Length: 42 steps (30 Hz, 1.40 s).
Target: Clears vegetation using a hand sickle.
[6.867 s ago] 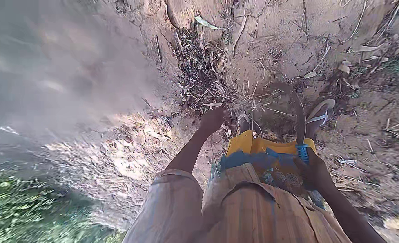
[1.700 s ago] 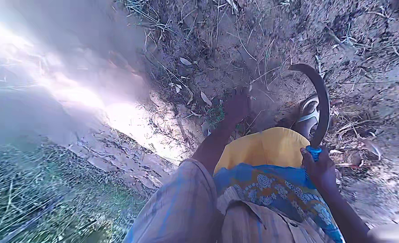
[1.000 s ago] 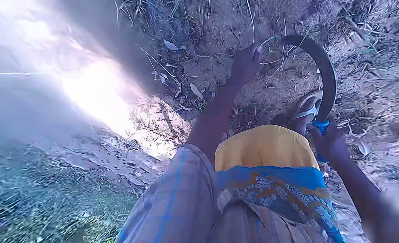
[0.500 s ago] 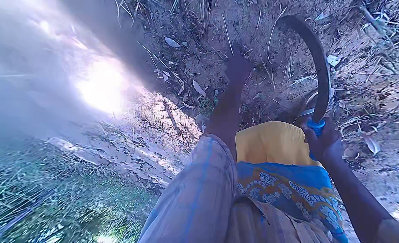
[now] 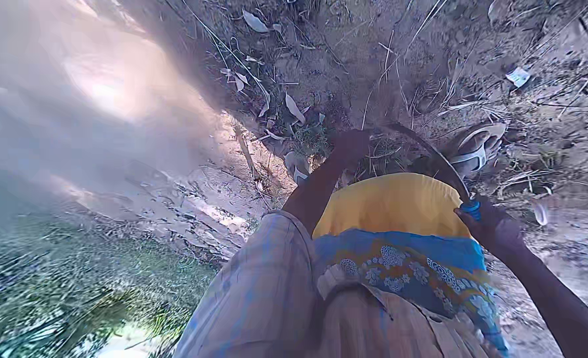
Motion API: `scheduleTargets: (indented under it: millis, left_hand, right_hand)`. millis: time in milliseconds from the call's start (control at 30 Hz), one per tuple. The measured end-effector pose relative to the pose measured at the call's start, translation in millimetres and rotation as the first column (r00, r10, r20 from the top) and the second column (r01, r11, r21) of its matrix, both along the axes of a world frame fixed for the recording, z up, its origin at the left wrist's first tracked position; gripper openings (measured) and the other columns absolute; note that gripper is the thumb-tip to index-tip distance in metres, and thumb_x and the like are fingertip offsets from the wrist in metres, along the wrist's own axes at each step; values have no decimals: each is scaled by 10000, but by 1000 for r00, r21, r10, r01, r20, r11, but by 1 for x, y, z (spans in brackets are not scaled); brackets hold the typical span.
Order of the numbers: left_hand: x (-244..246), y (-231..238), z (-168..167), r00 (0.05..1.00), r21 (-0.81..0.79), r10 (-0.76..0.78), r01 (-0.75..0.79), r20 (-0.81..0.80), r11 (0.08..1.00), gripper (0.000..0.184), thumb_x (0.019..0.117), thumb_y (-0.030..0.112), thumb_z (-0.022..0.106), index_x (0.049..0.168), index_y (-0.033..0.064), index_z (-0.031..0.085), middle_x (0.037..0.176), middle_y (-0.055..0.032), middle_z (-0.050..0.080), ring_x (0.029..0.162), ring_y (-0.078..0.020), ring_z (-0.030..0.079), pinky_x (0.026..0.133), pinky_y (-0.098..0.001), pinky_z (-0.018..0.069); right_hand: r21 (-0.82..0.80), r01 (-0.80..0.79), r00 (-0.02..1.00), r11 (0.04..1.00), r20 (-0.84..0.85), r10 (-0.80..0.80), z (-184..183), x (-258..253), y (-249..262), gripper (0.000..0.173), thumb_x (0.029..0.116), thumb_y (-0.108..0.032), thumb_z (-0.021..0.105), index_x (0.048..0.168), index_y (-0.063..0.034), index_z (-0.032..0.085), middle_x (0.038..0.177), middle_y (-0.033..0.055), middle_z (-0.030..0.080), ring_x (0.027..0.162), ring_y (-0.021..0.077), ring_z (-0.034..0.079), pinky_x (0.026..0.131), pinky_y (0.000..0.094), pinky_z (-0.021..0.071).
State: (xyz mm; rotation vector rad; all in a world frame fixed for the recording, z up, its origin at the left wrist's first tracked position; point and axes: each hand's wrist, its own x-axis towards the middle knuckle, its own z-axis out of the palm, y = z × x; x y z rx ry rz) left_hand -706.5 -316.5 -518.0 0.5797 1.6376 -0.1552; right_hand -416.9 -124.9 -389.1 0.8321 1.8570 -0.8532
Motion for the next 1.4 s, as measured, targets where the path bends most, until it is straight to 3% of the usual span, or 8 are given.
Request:
scheduleTargets:
  millis: [100, 233, 367, 600, 800, 1000, 1200, 1400]
  left_hand:
    - [41, -31, 9, 994, -164, 101, -108, -51, 981, 414, 1091, 224, 451, 1417, -17, 542, 1345, -304, 609, 1243, -483, 606, 994, -663, 480]
    - [29, -10, 8, 802, 82, 479, -484, -358, 871, 625, 1077, 384, 468, 1583, 37, 347, 1655, -249, 278, 1488, -447, 351, 1149, -611, 350]
    - [-6, 58, -14, 669, 55, 708, -717, -226, 695, 687, 1067, 465, 502, 1568, 23, 343, 1579, -256, 401, 1443, -390, 435, 1124, -595, 393]
    - [9, 67, -43, 529, 66, 849, -846, -18, 529, 397, 1136, 181, 339, 1284, -108, 568, 1213, -281, 615, 1111, -346, 609, 985, -489, 474]
    - [-2, 48, -39, 635, 140, 770, -769, 54, 624, 392, 1138, 185, 347, 1314, -88, 567, 1197, -256, 622, 1067, -318, 613, 963, -461, 473]
    - [109, -58, -2, 921, -108, 328, -312, 212, 944, 405, 1089, 137, 430, 1459, 1, 521, 1329, -301, 620, 1248, -469, 608, 1020, -651, 473]
    - [125, -66, -25, 885, -314, 461, -458, -71, 832, 488, 1084, 263, 463, 1511, 27, 460, 1500, -283, 491, 1289, -472, 571, 1009, -653, 474]
    - [112, -4, -99, 753, -132, 638, -657, -158, 742, 1150, 869, 592, 748, 1677, 249, 4, 1740, -157, 0, 1584, -416, 127, 1153, -740, 247]
  right_hand:
    - [39, 96, 995, 995, -3, -96, 35, 38, -14, 588, 990, -373, 604, 1242, 156, 559, 875, 363, 659, 801, 582, 658, 709, 722, 476]
    - [94, 178, 981, 980, -95, -169, 20, 7, -8, 613, 999, -368, 595, 1278, 175, 537, 906, 364, 660, 796, 532, 660, 732, 677, 489]
    - [87, 179, 974, 980, -159, -163, -17, -35, 2, 606, 1015, -402, 560, 1287, 139, 524, 944, 354, 647, 865, 517, 651, 778, 670, 477]
    - [-45, 159, 987, 986, -2, -159, -65, -66, 8, 491, 1060, -334, 591, 1270, 101, 507, 905, 317, 627, 797, 484, 650, 750, 670, 492]
    - [-59, 178, 978, 982, 122, -170, -69, -58, 12, 476, 1075, -352, 556, 1339, 35, 471, 861, 251, 613, 725, 396, 643, 701, 605, 516]
    - [-139, 30, 954, 990, 301, 13, 50, 29, -20, 542, 1007, -350, 635, 1290, 106, 557, 911, 337, 663, 854, 531, 665, 747, 692, 487]
    - [-8, 146, 975, 989, 169, -142, 31, -13, -37, 501, 1018, -311, 622, 1258, 122, 549, 877, 285, 649, 745, 415, 652, 697, 596, 513]
    - [73, 330, 941, 941, 47, -334, -14, -58, -59, 519, 1042, -346, 561, 1299, 102, 518, 792, 87, 605, 602, 113, 596, 601, 311, 538]
